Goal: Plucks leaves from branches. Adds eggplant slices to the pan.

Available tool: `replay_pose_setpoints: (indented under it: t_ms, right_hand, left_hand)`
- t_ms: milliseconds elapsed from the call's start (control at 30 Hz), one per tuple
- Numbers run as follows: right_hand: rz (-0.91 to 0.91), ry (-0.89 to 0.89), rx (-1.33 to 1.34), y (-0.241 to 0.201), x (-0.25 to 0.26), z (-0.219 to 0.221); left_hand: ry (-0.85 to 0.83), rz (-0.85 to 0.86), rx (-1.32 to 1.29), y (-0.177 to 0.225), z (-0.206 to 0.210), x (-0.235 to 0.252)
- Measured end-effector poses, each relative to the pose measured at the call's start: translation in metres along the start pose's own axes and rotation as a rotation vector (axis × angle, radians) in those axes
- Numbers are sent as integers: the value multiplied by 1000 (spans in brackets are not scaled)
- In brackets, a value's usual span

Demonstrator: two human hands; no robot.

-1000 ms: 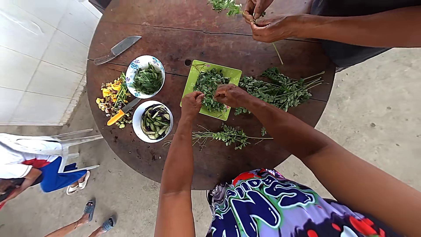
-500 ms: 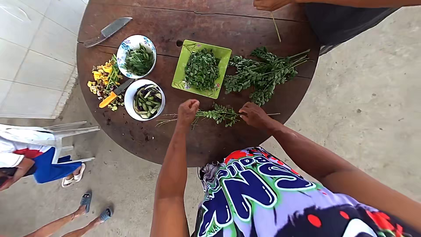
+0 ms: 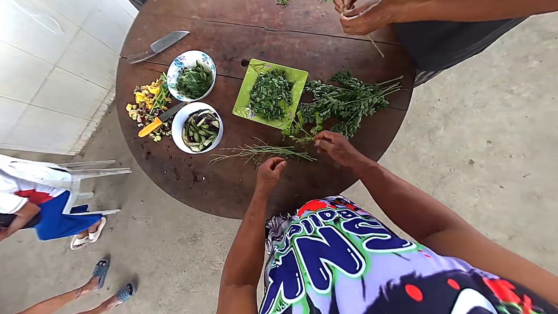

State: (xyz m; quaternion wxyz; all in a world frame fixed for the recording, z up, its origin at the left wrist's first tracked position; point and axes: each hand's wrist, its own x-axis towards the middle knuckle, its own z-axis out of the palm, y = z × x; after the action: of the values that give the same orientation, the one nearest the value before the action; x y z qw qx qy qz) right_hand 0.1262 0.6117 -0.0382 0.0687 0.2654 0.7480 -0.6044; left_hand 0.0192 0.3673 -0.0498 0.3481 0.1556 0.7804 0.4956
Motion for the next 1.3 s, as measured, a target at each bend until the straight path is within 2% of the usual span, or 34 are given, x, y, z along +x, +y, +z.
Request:
replay_pose_setpoints:
  t_ms: [100, 167, 267, 333, 400, 500, 600, 700, 900, 1100, 1300]
  right_hand:
    - [-42, 9, 64, -9, 1, 5]
    - [-44, -13, 129, -15, 0, 8]
    - [-63, -61, 264, -18, -2, 11]
    - [-82, -86, 303, -17, -4, 13]
    - [-90, -78, 321, -16, -7, 15]
    - [-91, -57, 324, -12, -8, 17]
    - [-106, -62, 322, -11, -9, 19]
    - [-100, -69, 272, -19, -12, 21]
    - [-103, -73, 179, -23, -10, 25]
    - [-154, 40, 196, -31, -12, 27]
    - [-136, 50, 150, -36, -13, 0]
  left_hand:
    - [59, 296, -58, 39, 7, -3]
    - [81, 457, 67, 55, 13, 1]
    - [102, 580, 385, 61, 21, 12]
    - [108, 619, 473, 59, 27, 18]
    - [89, 553, 433, 59, 31, 19]
    - [-1, 339, 263, 60, 32, 20]
    - [-90, 145, -9, 57, 31, 22]
    - [-144, 31, -274, 51, 31, 24]
    - [-137, -98, -500, 48, 30, 25]
    - [-53, -219, -751, 50, 30, 21]
    - [-11, -167, -685, 41, 4, 19]
